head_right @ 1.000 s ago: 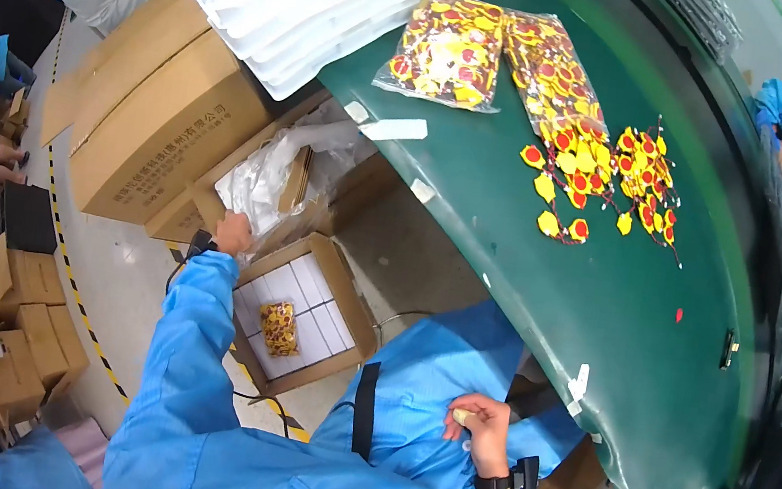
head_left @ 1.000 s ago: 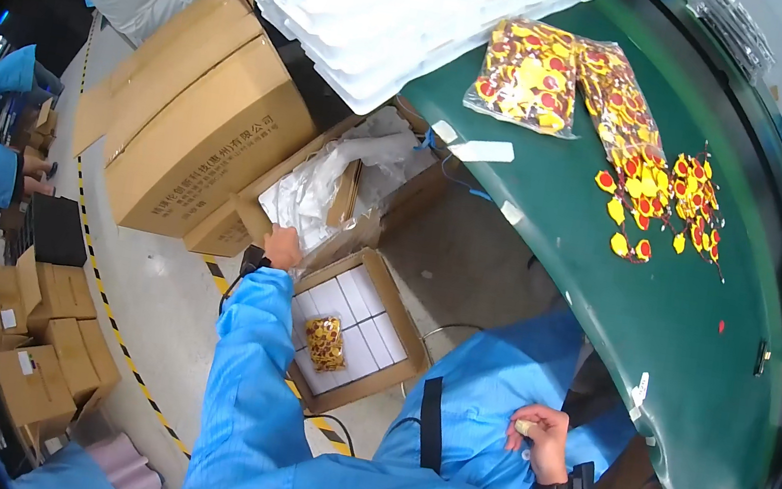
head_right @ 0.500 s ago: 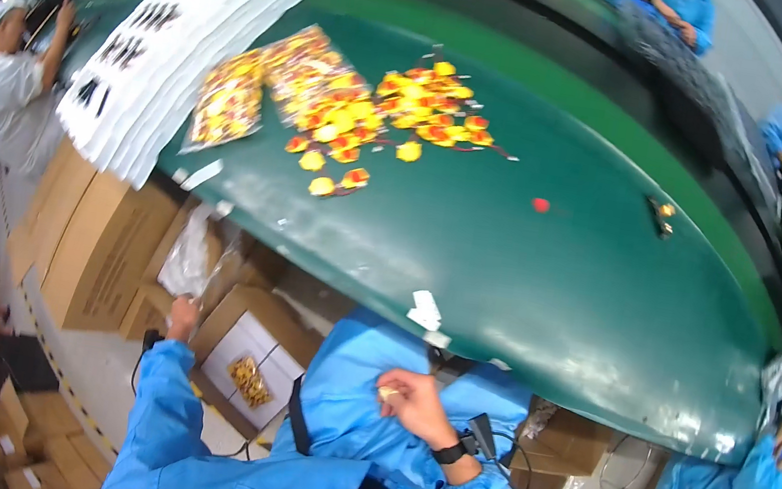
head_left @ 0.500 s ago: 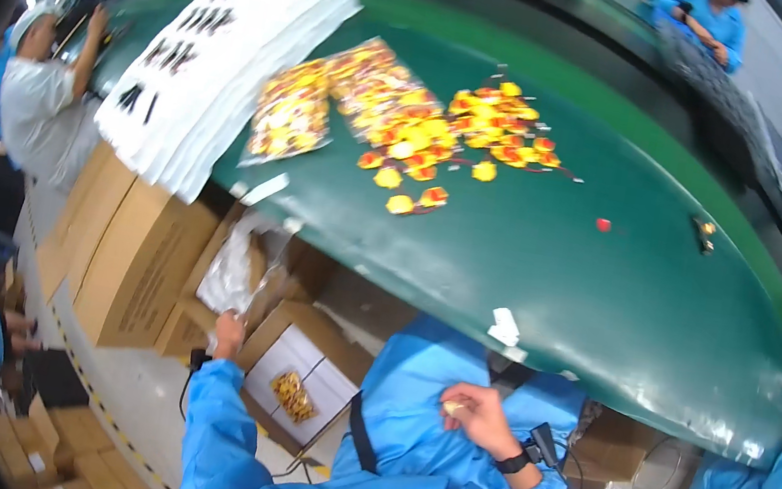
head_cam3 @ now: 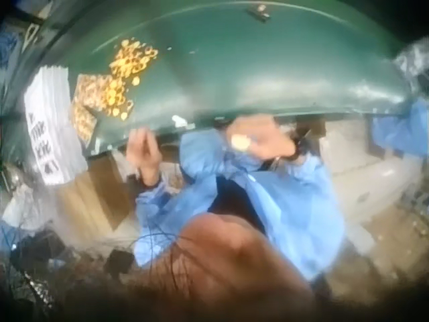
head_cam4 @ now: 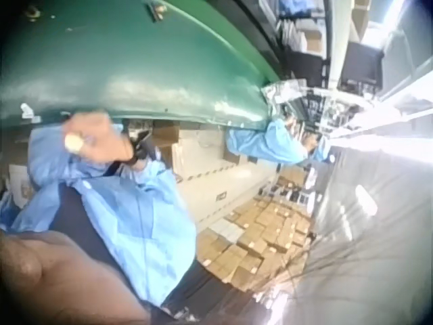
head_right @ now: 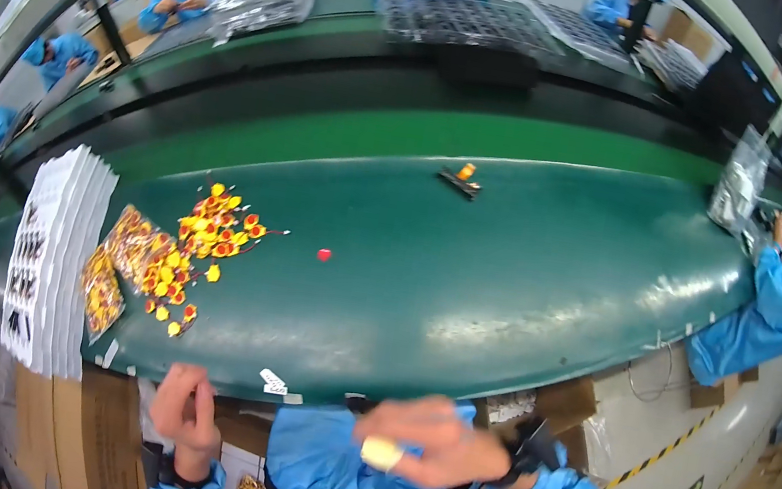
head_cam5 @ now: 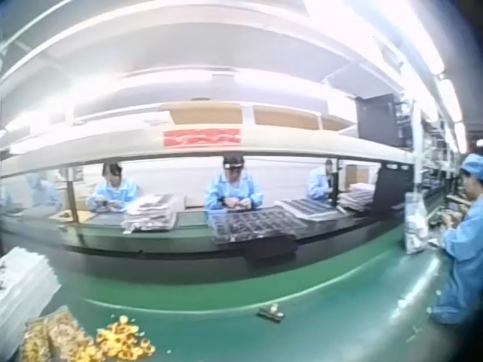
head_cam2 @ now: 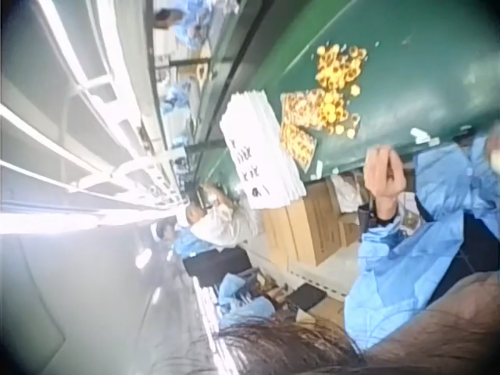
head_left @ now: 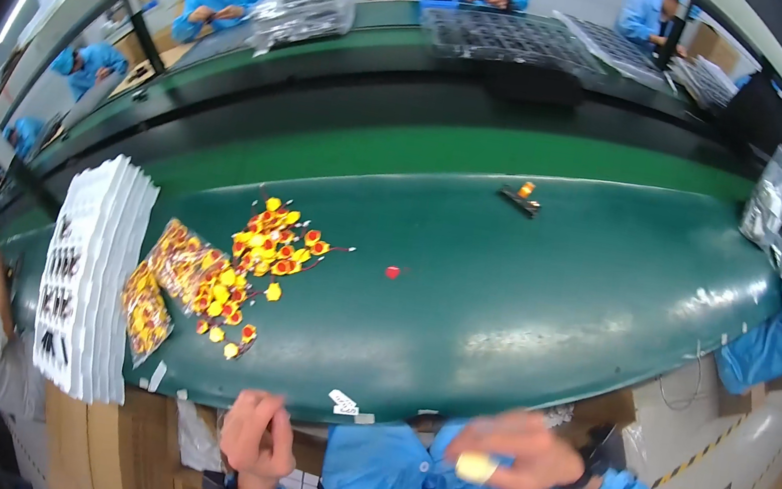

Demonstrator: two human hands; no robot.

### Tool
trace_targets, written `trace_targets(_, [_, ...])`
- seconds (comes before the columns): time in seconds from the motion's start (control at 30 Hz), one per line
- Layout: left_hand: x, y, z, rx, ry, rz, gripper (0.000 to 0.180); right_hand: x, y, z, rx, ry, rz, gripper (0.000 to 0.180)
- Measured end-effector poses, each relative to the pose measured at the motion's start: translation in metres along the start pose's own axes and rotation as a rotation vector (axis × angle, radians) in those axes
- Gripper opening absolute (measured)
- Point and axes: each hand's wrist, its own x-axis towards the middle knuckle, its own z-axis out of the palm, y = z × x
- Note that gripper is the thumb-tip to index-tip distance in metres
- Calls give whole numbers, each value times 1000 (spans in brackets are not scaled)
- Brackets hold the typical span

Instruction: The recorder is seen assembling small electronic components, including attaching parts to a plastic housing and placing them into boxes on a factory production line.

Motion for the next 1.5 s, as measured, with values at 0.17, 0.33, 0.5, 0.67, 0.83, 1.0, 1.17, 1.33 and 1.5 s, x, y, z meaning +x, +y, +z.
trace_targets(0.17, [130, 9, 107, -124, -295, 384, 14, 77, 59, -120, -633, 593, 115, 13])
trace_targets(0.33, [148, -51, 170, 13, -234, 473, 11, 126, 135, -152, -1121, 734, 449, 36])
trace_targets(0.5, [147, -67, 165, -94, -166, 329, 13, 109, 146, -148, -982, 644, 457, 31])
trace_targets(0.67, [144, -76, 169, -70, -91, 268, 14, 101, 158, -153, -1012, 557, 329, 23])
trace_targets(0.83, [139, -83, 180, -54, -70, 260, 13, 105, 156, -134, -846, 493, 273, 19])
trace_targets(1.0, [145, -83, 191, -44, -105, 230, 12, 103, 159, -139, -824, 500, 287, 12])
trace_targets(1.17, [151, -87, 191, -66, -56, 168, 12, 99, 178, -154, -849, 508, 304, 10])
trace_targets(1.33, [154, -83, 192, -32, 53, 306, 11, 103, 167, -141, -881, 541, 276, 17])
trace_targets(1.5, [143, -21, 95, -54, 465, 625, 20, 107, 155, -122, -744, 579, 253, 23])
